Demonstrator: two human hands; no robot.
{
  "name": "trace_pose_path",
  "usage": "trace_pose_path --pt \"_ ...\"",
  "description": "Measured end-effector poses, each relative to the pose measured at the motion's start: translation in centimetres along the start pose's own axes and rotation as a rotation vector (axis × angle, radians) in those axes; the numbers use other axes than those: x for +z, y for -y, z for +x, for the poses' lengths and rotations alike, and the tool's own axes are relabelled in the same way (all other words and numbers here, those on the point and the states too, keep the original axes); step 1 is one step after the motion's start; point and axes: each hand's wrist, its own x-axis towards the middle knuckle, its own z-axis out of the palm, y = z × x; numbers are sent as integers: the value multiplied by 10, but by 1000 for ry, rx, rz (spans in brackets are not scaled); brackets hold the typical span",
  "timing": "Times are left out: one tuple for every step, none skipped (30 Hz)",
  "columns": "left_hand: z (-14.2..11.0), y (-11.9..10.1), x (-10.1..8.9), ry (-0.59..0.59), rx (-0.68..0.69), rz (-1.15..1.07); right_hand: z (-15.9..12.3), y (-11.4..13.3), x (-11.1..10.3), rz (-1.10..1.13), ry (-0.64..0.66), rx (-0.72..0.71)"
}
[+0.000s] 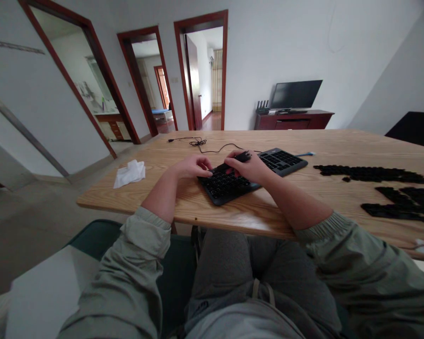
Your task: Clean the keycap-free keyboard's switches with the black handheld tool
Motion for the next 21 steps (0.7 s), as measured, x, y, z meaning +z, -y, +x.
trace_pose_path --pt "-1 -1 0 9 -2 5 0 -1 0 4 5 4" --pt "-1 -1 0 19 -5 9 0 -1 -1 7 11 9" --pt "-1 -2 0 27 -9 11 0 -2 -1 9 19 15" --pt "-2 -2 0 27 -13 13 0 -3 -1 12 24 23" --pt "-2 -3 0 21 -17 14 0 -3 0 15 25 33" --pt "-2 -3 0 12 -22 15 1 -4 0 19 24 44" --pt "-2 -3 0 0 -26 16 1 -5 1 26 20 54" --pt "-2 -3 0 -8 -28 16 2 -6 2 34 13 65" --pt "-2 -4 0 -12 -31 16 3 -6 3 44 6 75" --pt "-2 -4 0 -14 -33 14 4 -6 5 52 -4 83" --pt "-2 -4 -1 -15 -37 9 5 -6 6 59 -13 89" --pt "-2 -4 -1 -17 -39 3 6 -5 7 62 -18 91" --pt "-2 -4 -2 -21 -42 -4 6 -4 8 64 -17 89" --pt "-3 -3 -2 -21 -47 -10 7 -3 8 63 -10 85" --pt "-3 -2 -3 -18 -51 -15 7 -2 9 61 0 82" --pt "-4 -1 -3 -12 -54 -23 6 -1 9 61 9 85" --pt "-4 0 -4 -9 -56 -32 6 0 8 61 17 91" --pt "-4 1 -4 -9 -57 -45 6 1 8 61 21 97" --pt "-4 3 -5 -12 -57 -61 5 1 8 62 24 103" --pt "-4 4 -5 -17 -56 -79 5 1 8 63 26 106" --pt "-4 6 -5 -23 -57 -94 5 0 9 65 26 106"
